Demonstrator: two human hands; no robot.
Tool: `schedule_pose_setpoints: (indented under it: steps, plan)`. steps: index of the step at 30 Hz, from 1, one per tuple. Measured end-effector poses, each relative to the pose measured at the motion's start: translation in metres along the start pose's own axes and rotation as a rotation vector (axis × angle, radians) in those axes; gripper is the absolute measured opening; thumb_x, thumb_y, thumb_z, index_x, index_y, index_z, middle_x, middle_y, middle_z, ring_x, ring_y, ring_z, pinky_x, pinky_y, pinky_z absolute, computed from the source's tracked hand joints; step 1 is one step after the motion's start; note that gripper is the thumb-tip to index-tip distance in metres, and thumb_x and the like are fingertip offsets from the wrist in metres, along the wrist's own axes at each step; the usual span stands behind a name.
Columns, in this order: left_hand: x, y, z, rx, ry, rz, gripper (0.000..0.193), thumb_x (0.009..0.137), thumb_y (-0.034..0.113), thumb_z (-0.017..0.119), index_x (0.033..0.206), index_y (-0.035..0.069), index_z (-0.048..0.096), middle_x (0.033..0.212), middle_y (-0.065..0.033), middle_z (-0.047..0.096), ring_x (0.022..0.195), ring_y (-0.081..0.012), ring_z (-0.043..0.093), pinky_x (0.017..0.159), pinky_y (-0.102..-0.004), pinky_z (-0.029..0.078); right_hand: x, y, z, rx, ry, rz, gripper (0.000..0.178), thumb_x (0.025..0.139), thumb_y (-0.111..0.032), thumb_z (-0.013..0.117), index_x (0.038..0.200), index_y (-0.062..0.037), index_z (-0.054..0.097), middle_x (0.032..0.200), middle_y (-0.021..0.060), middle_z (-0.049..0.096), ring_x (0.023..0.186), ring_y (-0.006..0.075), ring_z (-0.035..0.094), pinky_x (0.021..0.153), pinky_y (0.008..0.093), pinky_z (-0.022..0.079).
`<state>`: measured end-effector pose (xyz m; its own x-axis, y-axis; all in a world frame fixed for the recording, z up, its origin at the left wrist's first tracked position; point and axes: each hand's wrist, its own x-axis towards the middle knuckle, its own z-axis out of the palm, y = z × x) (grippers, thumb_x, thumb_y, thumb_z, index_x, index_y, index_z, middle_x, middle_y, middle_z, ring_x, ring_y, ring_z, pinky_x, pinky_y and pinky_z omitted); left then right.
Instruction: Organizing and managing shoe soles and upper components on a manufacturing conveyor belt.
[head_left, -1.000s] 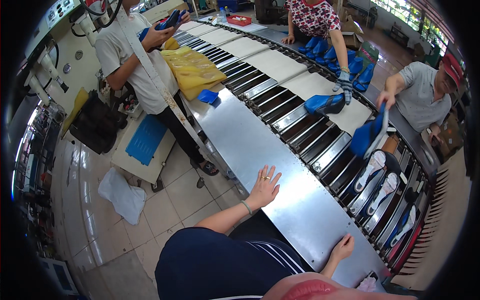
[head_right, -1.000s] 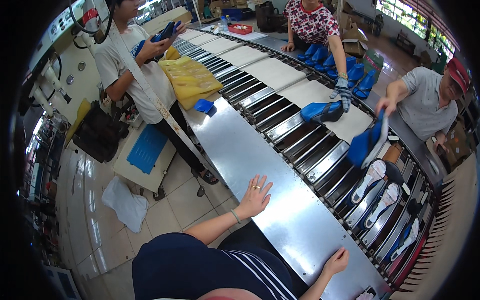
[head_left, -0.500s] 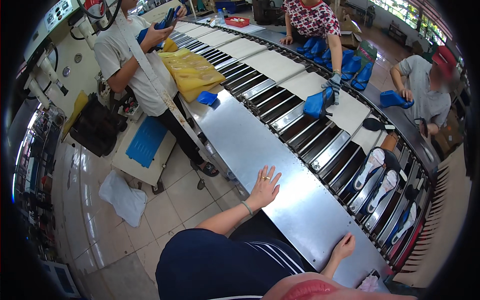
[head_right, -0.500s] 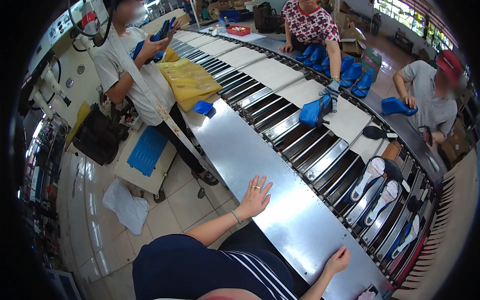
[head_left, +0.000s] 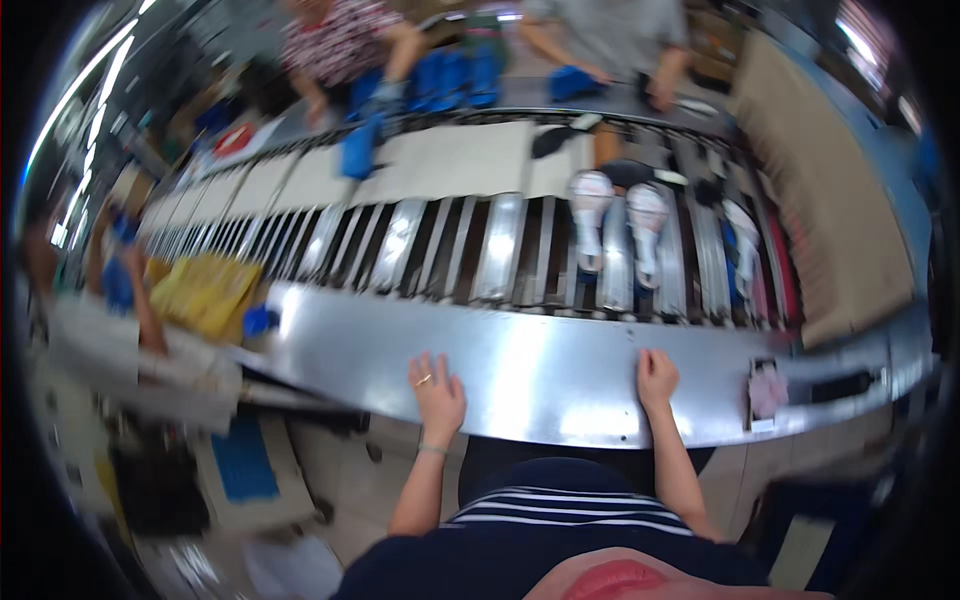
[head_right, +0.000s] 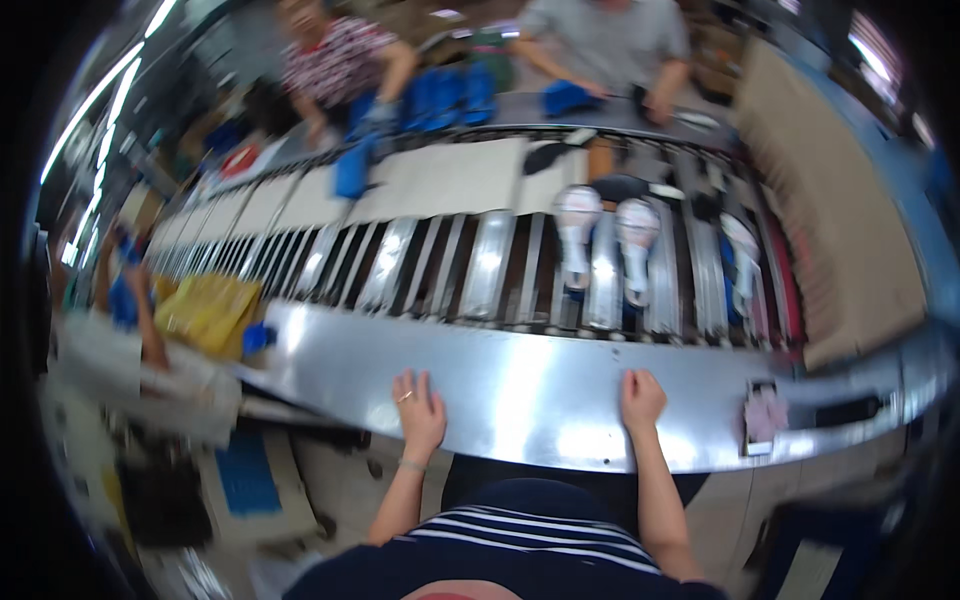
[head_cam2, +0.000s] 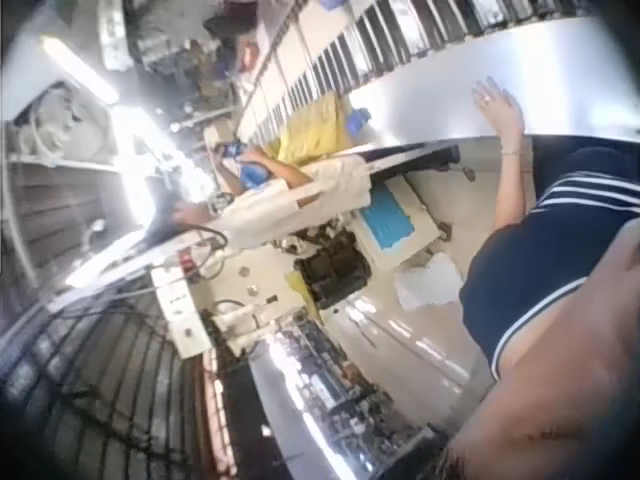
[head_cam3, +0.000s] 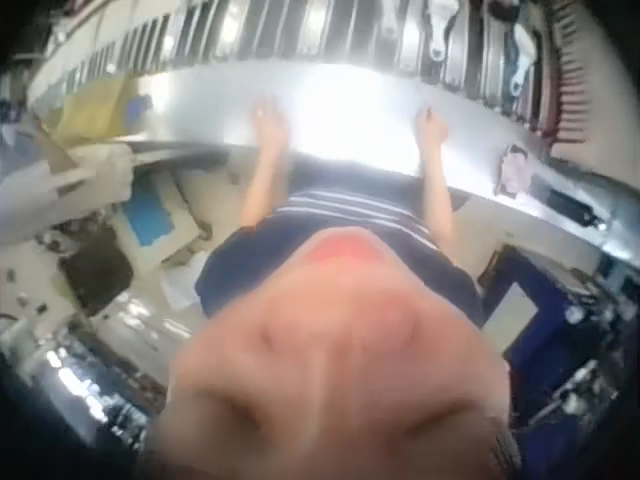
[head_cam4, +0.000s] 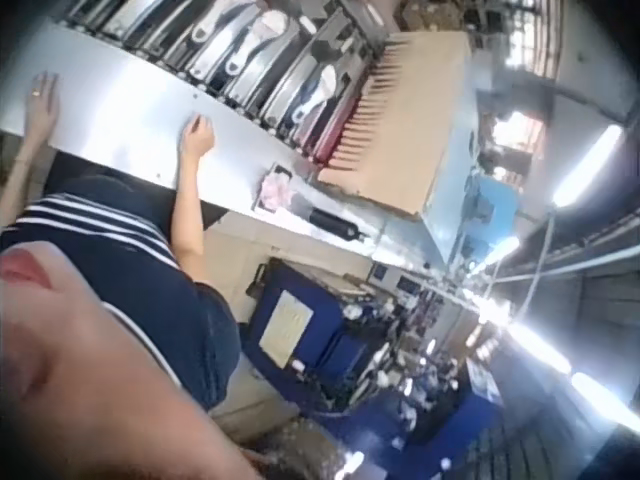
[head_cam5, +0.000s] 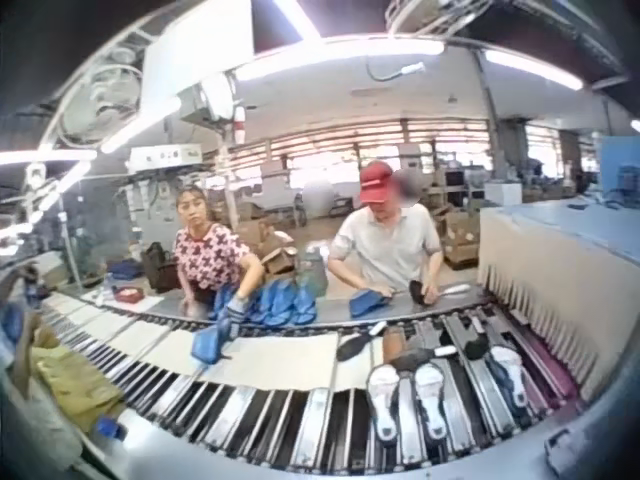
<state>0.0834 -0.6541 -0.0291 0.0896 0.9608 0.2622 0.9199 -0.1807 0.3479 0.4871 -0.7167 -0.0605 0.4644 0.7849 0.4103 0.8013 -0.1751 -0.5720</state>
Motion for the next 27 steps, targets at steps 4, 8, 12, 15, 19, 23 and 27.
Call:
schedule_pose_setpoints:
  steps: [4, 8, 12, 15, 19, 23, 27]
  plan:
    - [0.000, -0.007, -0.001, -0.037, -0.014, -0.011, 0.048, 0.092, 0.015, 0.055, 0.136, -0.004, 0.050, 0.147, -0.0314, 0.038, 0.139, -0.0506, 0.030, 0.117, -0.0583, 0.021, 0.003, -0.020, 0.003, 0.089, 0.039, 0.057, 0.025, 0.090, -0.021, 0.064, 0.071, -0.0062, 0.057, 0.070, 0.0153, 0.057, 0.065, 0.0364, 0.058, 0.059, 0.0459, 0.044]
    - [0.006, -0.047, 0.015, 0.097, 0.038, 0.083, 0.046, 0.099, 0.018, 0.050, 0.139, -0.004, 0.049, 0.147, -0.0312, 0.038, 0.137, -0.0493, 0.032, 0.116, -0.0573, 0.024, 0.000, -0.020, 0.033, 0.083, 0.020, 0.057, 0.020, 0.090, -0.024, 0.063, 0.077, -0.0083, 0.061, 0.078, 0.0124, 0.063, 0.075, 0.0360, 0.063, 0.065, 0.0475, 0.050]
    - [0.038, -0.061, 0.043, -0.186, -0.112, -0.025, 0.047, 0.104, 0.023, 0.044, 0.145, 0.000, 0.044, 0.152, -0.0265, 0.036, 0.141, -0.0405, 0.033, 0.117, -0.0519, 0.027, 0.004, -0.033, 0.040, 0.037, -0.018, -0.027, 0.022, 0.093, -0.025, 0.060, 0.079, -0.0079, 0.059, 0.079, 0.0100, 0.062, 0.076, 0.0319, 0.064, 0.066, 0.0457, 0.052]
    - [0.073, 0.010, 0.026, -0.732, -0.287, -0.186, 0.049, 0.106, 0.027, 0.042, 0.148, 0.001, 0.041, 0.155, -0.0237, 0.034, 0.143, -0.0363, 0.033, 0.118, -0.0491, 0.027, 0.001, -0.030, 0.035, 0.005, -0.001, -0.013, 0.026, 0.095, -0.025, 0.058, 0.078, -0.0067, 0.058, 0.078, 0.0097, 0.060, 0.077, 0.0308, 0.063, 0.067, 0.0451, 0.052]
    - [0.102, 0.162, -0.035, -1.039, -0.615, 0.177, 0.058, 0.108, 0.039, 0.035, 0.152, 0.002, 0.036, 0.160, -0.0175, 0.031, 0.148, -0.0288, 0.028, 0.122, -0.0424, 0.020, 0.001, -0.036, 0.037, -0.003, -0.013, -0.024, 0.027, 0.096, -0.026, 0.057, 0.078, -0.0065, 0.057, 0.079, 0.0097, 0.059, 0.077, 0.0298, 0.063, 0.068, 0.0442, 0.052]
    - [0.095, 0.309, -0.106, -1.547, -1.275, 0.654, 0.074, 0.106, 0.054, 0.024, 0.154, -0.002, 0.030, 0.161, -0.0186, 0.029, 0.152, -0.0316, 0.020, 0.124, -0.0465, 0.012, 0.002, -0.028, 0.054, 0.024, 0.077, -0.053, 0.026, 0.095, -0.027, 0.056, 0.079, -0.0067, 0.059, 0.081, 0.0115, 0.061, 0.078, 0.0323, 0.064, 0.071, 0.0467, 0.053]
    - [0.058, 0.406, -0.183, -1.556, -2.030, 1.017, 0.099, 0.097, 0.074, 0.012, 0.155, -0.007, 0.025, 0.163, -0.0269, 0.019, 0.154, -0.0341, 0.013, 0.123, -0.0491, 0.006, 0.001, -0.019, 0.058, 0.068, 0.167, -0.020, 0.026, 0.095, -0.027, 0.055, 0.080, -0.0068, 0.059, 0.082, 0.0119, 0.062, 0.079, 0.0331, 0.064, 0.072, 0.0471, 0.053]
